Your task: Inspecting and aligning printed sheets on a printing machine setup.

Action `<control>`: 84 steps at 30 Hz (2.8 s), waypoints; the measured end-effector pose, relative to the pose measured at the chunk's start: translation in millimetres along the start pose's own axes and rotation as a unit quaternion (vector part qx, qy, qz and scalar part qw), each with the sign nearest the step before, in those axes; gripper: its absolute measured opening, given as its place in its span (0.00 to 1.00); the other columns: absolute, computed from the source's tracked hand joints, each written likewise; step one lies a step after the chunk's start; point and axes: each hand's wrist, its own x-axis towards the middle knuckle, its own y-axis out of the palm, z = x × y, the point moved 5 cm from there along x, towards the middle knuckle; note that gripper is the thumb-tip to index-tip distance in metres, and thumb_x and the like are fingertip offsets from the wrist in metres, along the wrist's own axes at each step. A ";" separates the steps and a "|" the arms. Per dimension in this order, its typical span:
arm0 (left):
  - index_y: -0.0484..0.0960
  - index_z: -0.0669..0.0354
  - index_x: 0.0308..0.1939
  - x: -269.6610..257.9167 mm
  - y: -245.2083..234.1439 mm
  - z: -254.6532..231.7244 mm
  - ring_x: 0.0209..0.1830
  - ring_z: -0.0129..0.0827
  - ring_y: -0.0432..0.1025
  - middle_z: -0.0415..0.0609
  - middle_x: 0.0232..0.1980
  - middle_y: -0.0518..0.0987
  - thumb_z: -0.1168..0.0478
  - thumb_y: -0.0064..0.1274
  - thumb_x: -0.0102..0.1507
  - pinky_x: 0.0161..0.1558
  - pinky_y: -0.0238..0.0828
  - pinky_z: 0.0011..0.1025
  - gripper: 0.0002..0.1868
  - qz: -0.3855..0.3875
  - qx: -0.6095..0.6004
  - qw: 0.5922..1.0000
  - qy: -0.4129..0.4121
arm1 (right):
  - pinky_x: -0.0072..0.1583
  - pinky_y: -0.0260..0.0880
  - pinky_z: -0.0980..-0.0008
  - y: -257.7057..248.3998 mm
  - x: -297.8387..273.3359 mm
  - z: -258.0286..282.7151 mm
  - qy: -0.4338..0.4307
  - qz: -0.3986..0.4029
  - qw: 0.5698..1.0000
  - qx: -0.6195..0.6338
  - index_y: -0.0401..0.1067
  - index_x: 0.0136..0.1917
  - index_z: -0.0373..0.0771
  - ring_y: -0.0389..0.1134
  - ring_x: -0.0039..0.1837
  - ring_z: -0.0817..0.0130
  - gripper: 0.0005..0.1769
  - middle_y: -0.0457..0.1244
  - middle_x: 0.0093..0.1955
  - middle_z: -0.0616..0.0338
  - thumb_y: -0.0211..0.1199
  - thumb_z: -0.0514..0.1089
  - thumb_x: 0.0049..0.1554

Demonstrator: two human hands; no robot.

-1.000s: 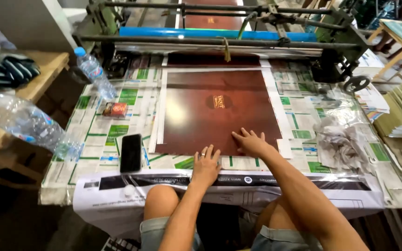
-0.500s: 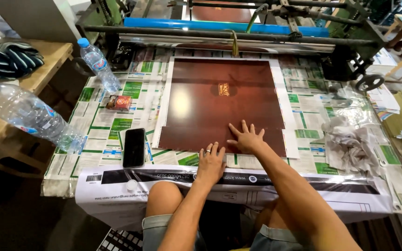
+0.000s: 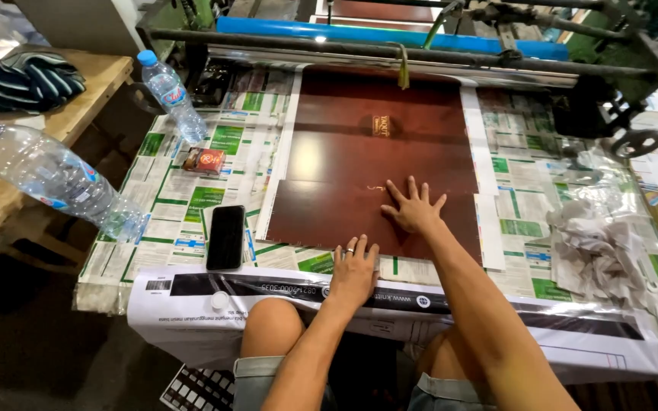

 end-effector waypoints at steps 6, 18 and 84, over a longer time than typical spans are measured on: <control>0.71 0.58 0.66 0.8 0.6 -0.9 0.73 0.54 0.59 0.61 0.73 0.65 0.57 0.63 0.58 0.69 0.52 0.60 0.34 0.002 0.003 1.000 0.000 | 0.72 0.25 0.16 1.4 20.4 -0.1 0.002 -0.038 0.999 0.017 0.34 0.83 0.77 0.26 0.86 0.42 0.44 0.26 0.88 0.58 0.40 0.80 0.58; 0.72 0.59 0.64 4.3 -1.6 -1.3 0.73 0.54 0.60 0.61 0.72 0.66 0.58 0.64 0.56 0.68 0.54 0.61 0.33 0.002 0.000 1.000 -0.007 | 0.71 0.22 0.16 -4.5 51.5 -2.3 -0.005 -0.076 0.996 0.050 0.35 0.83 0.76 0.25 0.86 0.41 0.43 0.26 0.88 0.57 0.39 0.79 0.59; 0.74 0.60 0.64 -0.3 -3.6 -5.6 0.70 0.55 0.63 0.62 0.68 0.70 0.60 0.62 0.56 0.66 0.56 0.60 0.31 -0.039 0.005 0.999 0.012 | 0.72 0.28 0.16 -2.0 16.9 -5.8 0.003 -0.037 0.999 0.008 0.36 0.83 0.75 0.29 0.86 0.46 0.44 0.29 0.88 0.58 0.43 0.80 0.58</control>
